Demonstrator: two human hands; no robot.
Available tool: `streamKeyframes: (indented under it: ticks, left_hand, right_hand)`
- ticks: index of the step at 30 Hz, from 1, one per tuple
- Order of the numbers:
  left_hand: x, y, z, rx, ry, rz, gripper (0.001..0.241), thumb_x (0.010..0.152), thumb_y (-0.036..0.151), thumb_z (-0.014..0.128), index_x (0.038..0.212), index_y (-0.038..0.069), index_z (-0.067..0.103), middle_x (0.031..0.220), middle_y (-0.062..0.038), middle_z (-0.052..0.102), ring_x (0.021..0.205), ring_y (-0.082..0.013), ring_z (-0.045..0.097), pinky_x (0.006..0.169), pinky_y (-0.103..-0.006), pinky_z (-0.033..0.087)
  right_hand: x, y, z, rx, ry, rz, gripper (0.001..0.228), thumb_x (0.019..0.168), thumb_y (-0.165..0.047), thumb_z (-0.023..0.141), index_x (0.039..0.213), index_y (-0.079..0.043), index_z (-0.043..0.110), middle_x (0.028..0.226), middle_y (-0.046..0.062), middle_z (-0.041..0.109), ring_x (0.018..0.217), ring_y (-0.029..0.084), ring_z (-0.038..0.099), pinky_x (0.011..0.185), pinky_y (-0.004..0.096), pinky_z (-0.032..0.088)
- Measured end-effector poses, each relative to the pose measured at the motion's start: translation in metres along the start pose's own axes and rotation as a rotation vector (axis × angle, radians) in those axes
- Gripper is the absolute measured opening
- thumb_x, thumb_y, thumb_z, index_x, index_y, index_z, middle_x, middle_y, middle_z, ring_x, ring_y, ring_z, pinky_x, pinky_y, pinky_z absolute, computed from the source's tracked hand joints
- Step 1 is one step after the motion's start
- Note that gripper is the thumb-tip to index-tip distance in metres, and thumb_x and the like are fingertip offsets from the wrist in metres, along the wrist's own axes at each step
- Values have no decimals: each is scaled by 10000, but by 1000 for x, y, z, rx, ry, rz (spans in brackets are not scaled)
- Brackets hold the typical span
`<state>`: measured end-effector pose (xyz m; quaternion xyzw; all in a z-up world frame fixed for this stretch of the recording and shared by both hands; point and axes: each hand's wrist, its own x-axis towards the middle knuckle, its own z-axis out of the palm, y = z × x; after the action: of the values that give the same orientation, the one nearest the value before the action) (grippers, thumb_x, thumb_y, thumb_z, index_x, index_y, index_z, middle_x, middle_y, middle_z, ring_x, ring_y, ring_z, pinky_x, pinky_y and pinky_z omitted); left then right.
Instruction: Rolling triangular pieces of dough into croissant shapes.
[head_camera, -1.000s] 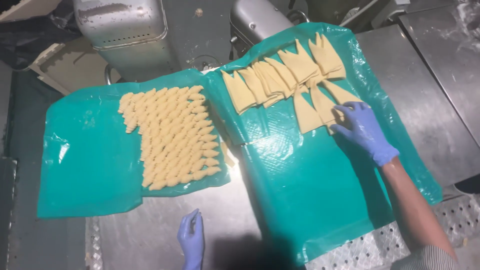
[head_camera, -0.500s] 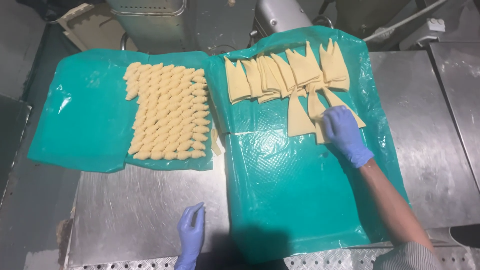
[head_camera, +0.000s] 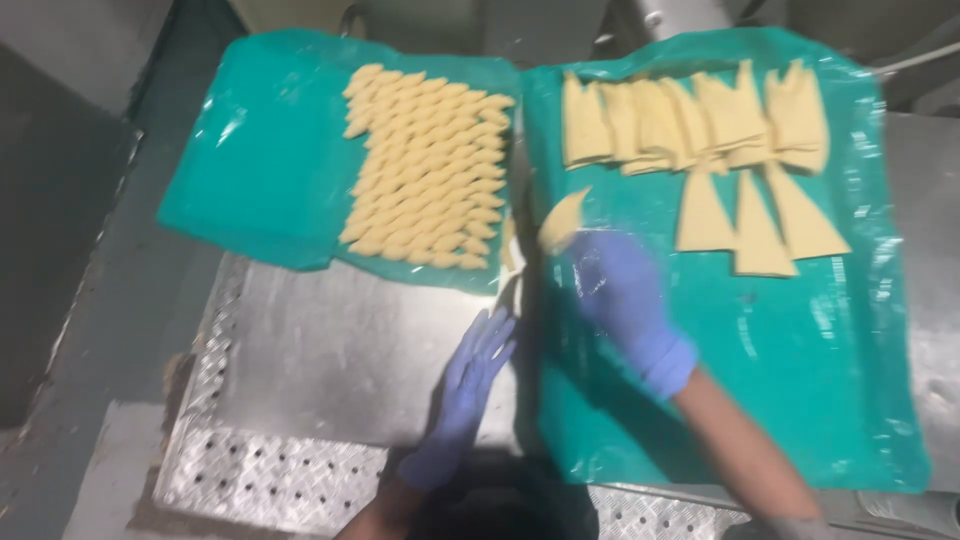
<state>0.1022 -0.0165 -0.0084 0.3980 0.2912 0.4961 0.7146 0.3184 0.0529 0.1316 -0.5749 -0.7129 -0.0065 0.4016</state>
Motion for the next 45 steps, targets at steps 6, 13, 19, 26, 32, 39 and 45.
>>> streamKeyframes:
  ticks: [6, 13, 19, 26, 32, 39, 45]
  left_hand:
    - [-42, -23, -87, -285, 400, -114, 379, 1064, 140, 505, 1395, -41, 477, 1146, -100, 628, 959, -129, 623, 812, -253, 520]
    - [-93, -76, -190, -62, 359, -209, 294, 1107, 131, 456, 1261, -64, 613, 989, -72, 658, 817, -106, 607, 672, -243, 525]
    - [-87, -14, -184, -193, 257, -405, 459, 1060, 187, 405, 1452, -45, 458, 1366, -124, 574, 1254, -194, 565, 1039, -331, 473]
    - [-112, -53, -227, -583, 206, -475, 598, 1088, 299, 367, 1529, -105, 349, 1510, -227, 492, 1426, -331, 462, 1183, -451, 364]
    - [-127, -84, -245, -587, 267, -599, 606, 1078, 312, 378, 1539, -78, 327, 1518, -244, 484, 1434, -360, 469, 1184, -470, 368]
    - [-136, -81, -256, -542, 300, -631, 593, 1066, 352, 379, 1514, -36, 371, 1479, -236, 518, 1372, -367, 528, 1153, -473, 420]
    - [-156, -32, -247, 486, 94, -805, 624, 1016, 515, 446, 1313, -2, 629, 1349, -236, 672, 1253, -340, 671, 1074, -400, 529]
  right_hand:
    - [-104, -115, 108, 235, -529, -278, 241, 851, -164, 680, 1021, 6, 672, 883, 164, 633, 785, 340, 612, 696, 455, 480]
    - [-218, -85, 223, 1162, -725, 1292, 548, 1033, -444, 437, 1220, 15, 669, 1101, 172, 720, 985, 275, 703, 899, 387, 552]
    - [-198, -113, 265, 1696, -367, 1591, 488, 1044, -375, 433, 1289, 38, 516, 1228, 210, 670, 1134, 319, 667, 1036, 446, 527]
    - [-148, -141, 265, 1315, -306, 1464, 460, 1025, -305, 459, 1263, 69, 585, 1104, 223, 730, 1054, 336, 709, 952, 432, 555]
    - [-173, -112, 309, 1144, -418, 1337, 460, 1076, -315, 443, 1151, 73, 678, 724, 151, 659, 697, 263, 685, 680, 386, 570]
    - [-176, -118, 324, 1084, -459, 1341, 443, 1069, -316, 458, 1124, 71, 668, 698, 157, 672, 643, 240, 679, 631, 375, 565]
    - [-185, -119, 325, 1090, -461, 1321, 337, 1016, -192, 605, 1170, 102, 660, 880, 145, 718, 822, 214, 709, 776, 334, 581]
